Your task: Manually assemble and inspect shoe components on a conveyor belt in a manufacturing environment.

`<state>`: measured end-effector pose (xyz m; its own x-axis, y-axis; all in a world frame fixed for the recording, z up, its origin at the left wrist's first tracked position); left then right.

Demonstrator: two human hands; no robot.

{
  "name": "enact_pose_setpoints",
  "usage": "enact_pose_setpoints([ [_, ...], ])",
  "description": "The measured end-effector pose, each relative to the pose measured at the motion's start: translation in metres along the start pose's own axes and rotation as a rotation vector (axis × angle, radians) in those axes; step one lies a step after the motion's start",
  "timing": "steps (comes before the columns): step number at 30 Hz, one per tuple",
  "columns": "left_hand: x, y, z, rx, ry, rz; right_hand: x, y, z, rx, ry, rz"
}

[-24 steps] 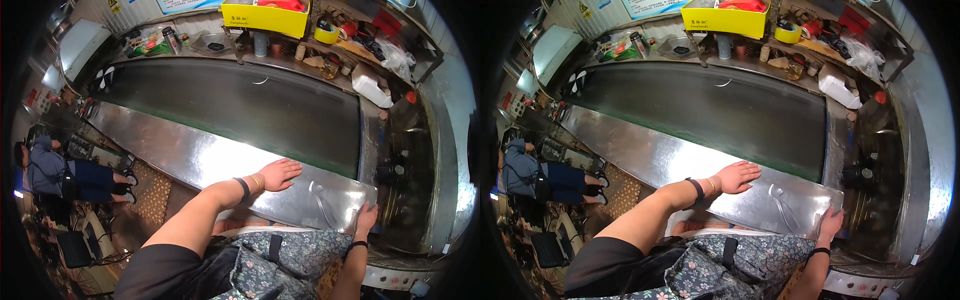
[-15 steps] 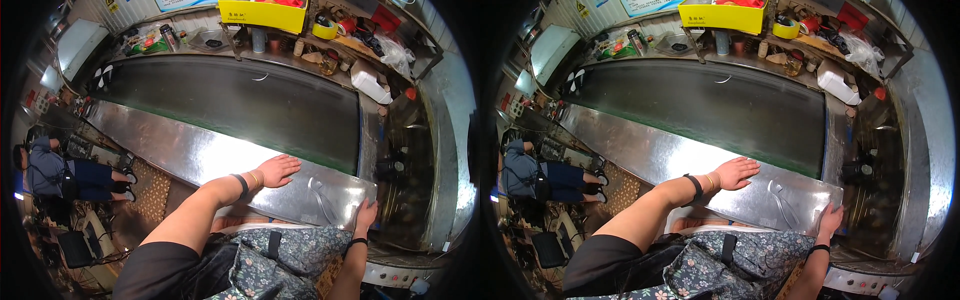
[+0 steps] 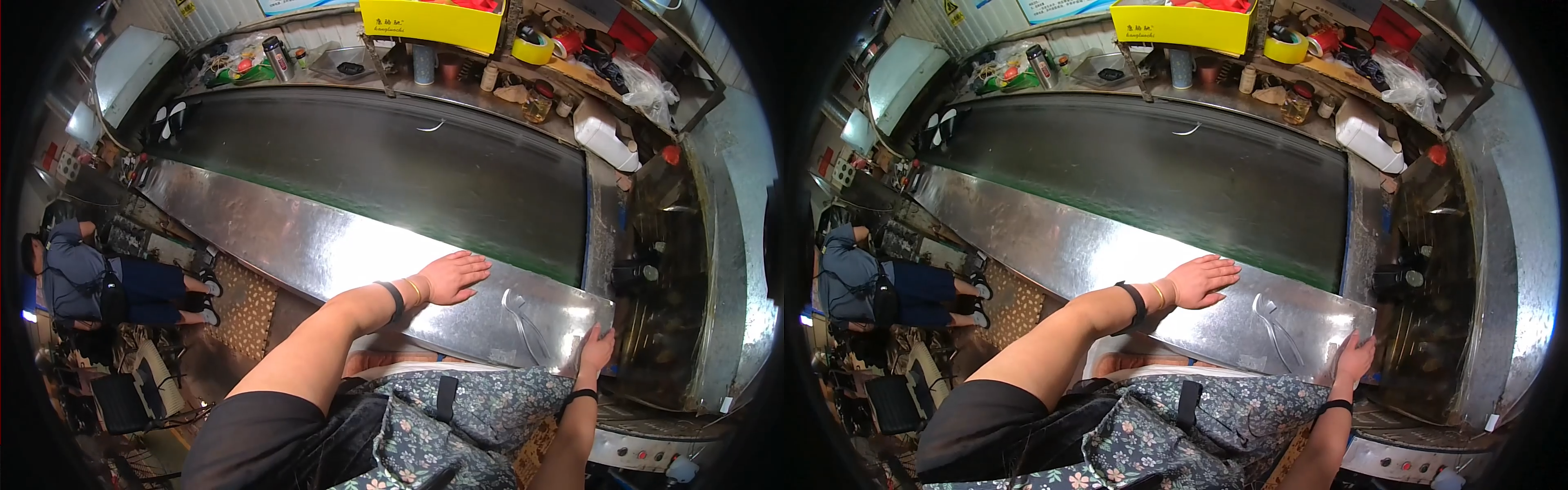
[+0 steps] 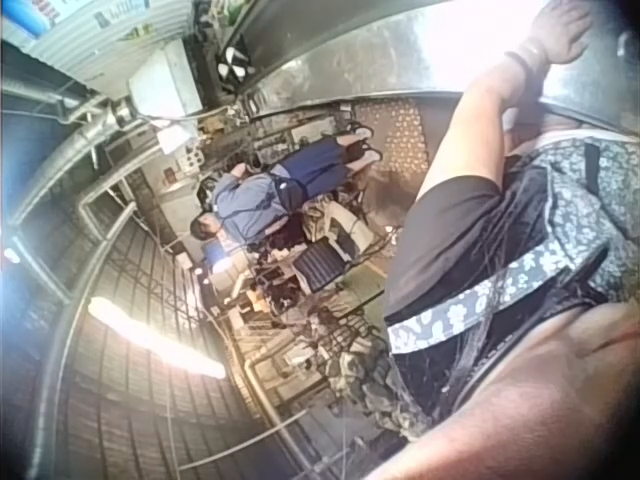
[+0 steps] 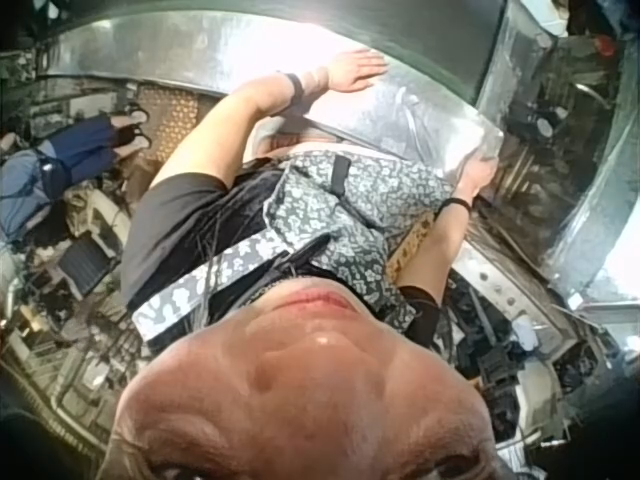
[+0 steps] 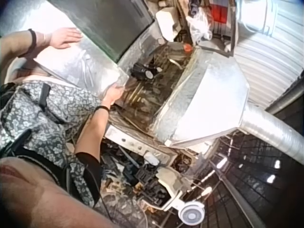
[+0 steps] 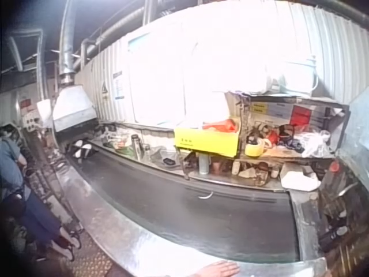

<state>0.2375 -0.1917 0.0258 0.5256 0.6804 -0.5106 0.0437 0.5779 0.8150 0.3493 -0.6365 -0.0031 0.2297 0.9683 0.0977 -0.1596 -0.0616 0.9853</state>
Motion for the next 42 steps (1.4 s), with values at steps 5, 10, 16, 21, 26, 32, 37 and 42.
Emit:
enact_pose_setpoints([
  [5, 0.0008, 0.0001, -0.0022, 0.001, 0.009, -0.004, 0.0022, -0.0012, 0.0003, -0.001, 0.009, -0.004],
  [10, 0.0003, 0.0, -0.0012, 0.006, 0.008, 0.0, 0.0007, -0.0008, 0.001, -0.015, 0.01, -0.011],
  [16, -0.0015, 0.0013, -0.0012, -0.004, 0.002, 0.0, 0.002, 0.0009, -0.0006, -0.004, 0.0, -0.024],
  [21, -0.0017, 0.0013, -0.0002, 0.001, -0.001, -0.005, 0.0013, 0.0005, 0.0004, -0.002, 0.005, -0.019],
  [26, -0.001, 0.0006, 0.001, 0.005, -0.001, -0.001, 0.0019, 0.0008, 0.0012, -0.003, 0.008, -0.022],
  [32, -0.0018, 0.0033, -0.0011, -0.009, 0.01, 0.001, 0.0047, 0.0021, -0.0002, 0.016, 0.004, -0.012],
  [37, -0.0038, 0.0019, 0.0002, 0.008, 0.009, -0.014, 0.001, 0.0021, -0.0014, -0.01, 0.007, -0.009],
  [42, -0.0022, 0.0015, -0.0013, 0.011, 0.005, -0.005, 0.003, 0.0014, -0.0014, -0.013, 0.008, -0.002],
])
Point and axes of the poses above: each hand's wrist, its own z-axis towards the middle knuckle, its own y-axis out of the back of the hand, x = y × z, the point moved 8 cm from there along z, towards the middle knuckle, and after that the axes turned 11 degrees about -z, right-handed, at the moved point
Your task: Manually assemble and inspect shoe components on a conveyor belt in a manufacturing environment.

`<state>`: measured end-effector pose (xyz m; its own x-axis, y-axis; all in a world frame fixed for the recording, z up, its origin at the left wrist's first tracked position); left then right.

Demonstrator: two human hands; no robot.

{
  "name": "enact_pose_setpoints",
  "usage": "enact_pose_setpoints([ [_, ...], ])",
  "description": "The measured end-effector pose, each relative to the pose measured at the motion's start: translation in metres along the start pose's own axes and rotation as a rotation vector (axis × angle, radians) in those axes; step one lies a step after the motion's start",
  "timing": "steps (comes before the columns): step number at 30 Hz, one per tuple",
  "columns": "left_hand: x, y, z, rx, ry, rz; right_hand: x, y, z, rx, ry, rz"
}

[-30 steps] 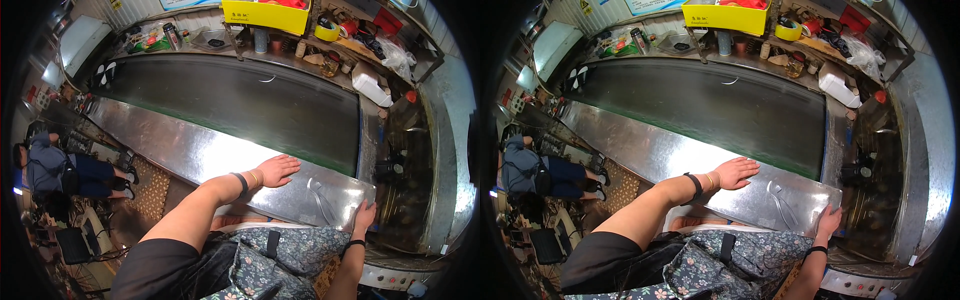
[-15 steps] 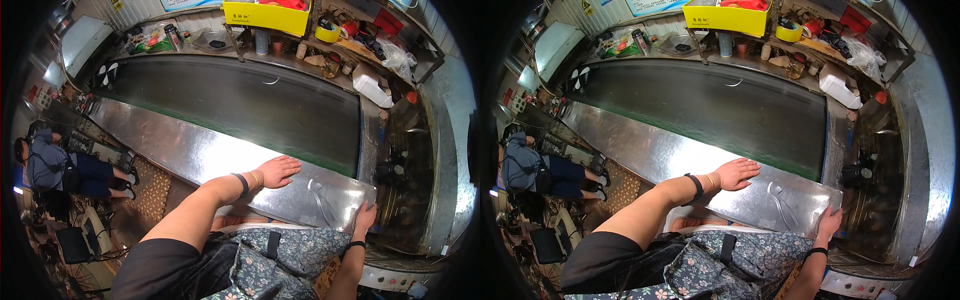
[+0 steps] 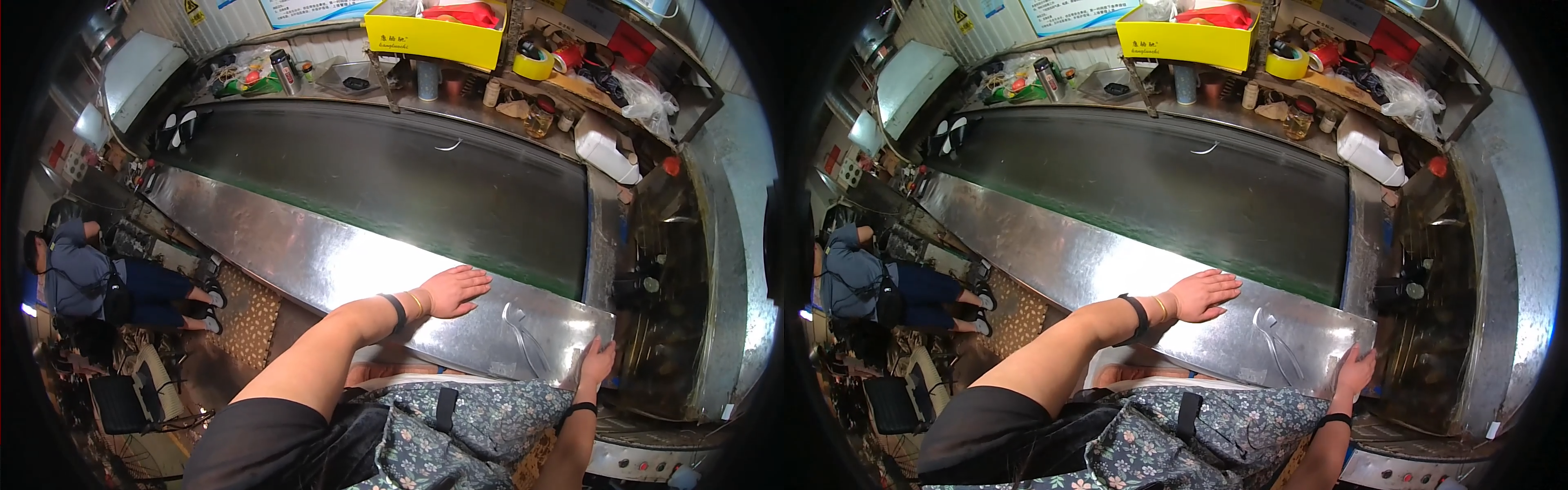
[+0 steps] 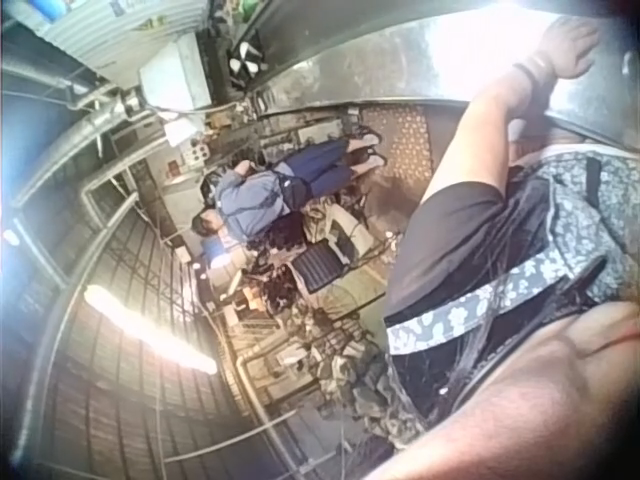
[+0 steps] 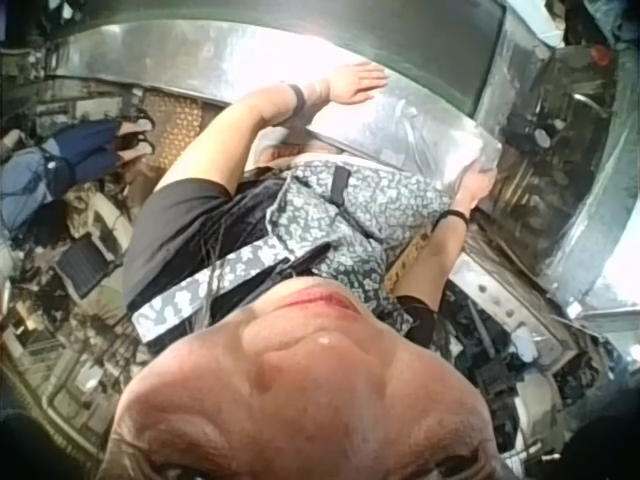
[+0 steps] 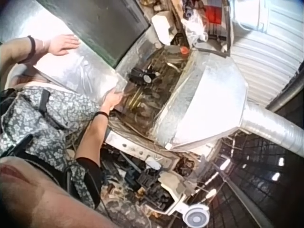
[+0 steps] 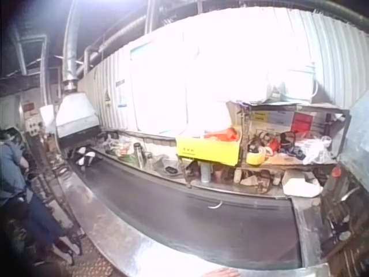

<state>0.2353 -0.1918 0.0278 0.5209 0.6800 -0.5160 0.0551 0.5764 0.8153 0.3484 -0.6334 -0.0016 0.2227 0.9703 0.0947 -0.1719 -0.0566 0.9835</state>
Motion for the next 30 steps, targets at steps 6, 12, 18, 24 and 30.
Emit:
enact_pose_setpoints([
  [6, 0.0, 0.0, 0.001, 0.0, 0.001, 0.002, -0.002, -0.001, 0.0, -0.012, -0.005, -0.008],
  [12, -0.001, -0.001, 0.002, 0.001, -0.003, 0.004, -0.004, -0.002, -0.001, 0.001, 0.0, -0.019],
  [18, 0.002, -0.004, 0.008, 0.006, -0.008, 0.009, -0.005, 0.001, 0.003, -0.019, 0.0, -0.005],
  [24, 0.007, 0.007, -0.007, -0.034, 0.013, -0.027, 0.009, -0.002, 0.005, -0.021, 0.042, 0.008],
  [30, 0.0, -0.011, 0.009, -0.1, -0.099, -0.133, -0.031, -0.014, 0.008, 0.017, 0.054, -0.042],
])
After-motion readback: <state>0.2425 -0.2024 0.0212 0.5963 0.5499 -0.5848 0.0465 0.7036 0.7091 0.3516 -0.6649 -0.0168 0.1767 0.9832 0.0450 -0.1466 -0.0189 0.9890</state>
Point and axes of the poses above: each hand's wrist, its own z-axis towards the middle knuckle, its own y-axis out of the back of the hand, x = y × z, the point moved 8 cm from there along z, towards the middle knuckle, and after that the axes turned 11 degrees about -z, right-handed, at the moved point
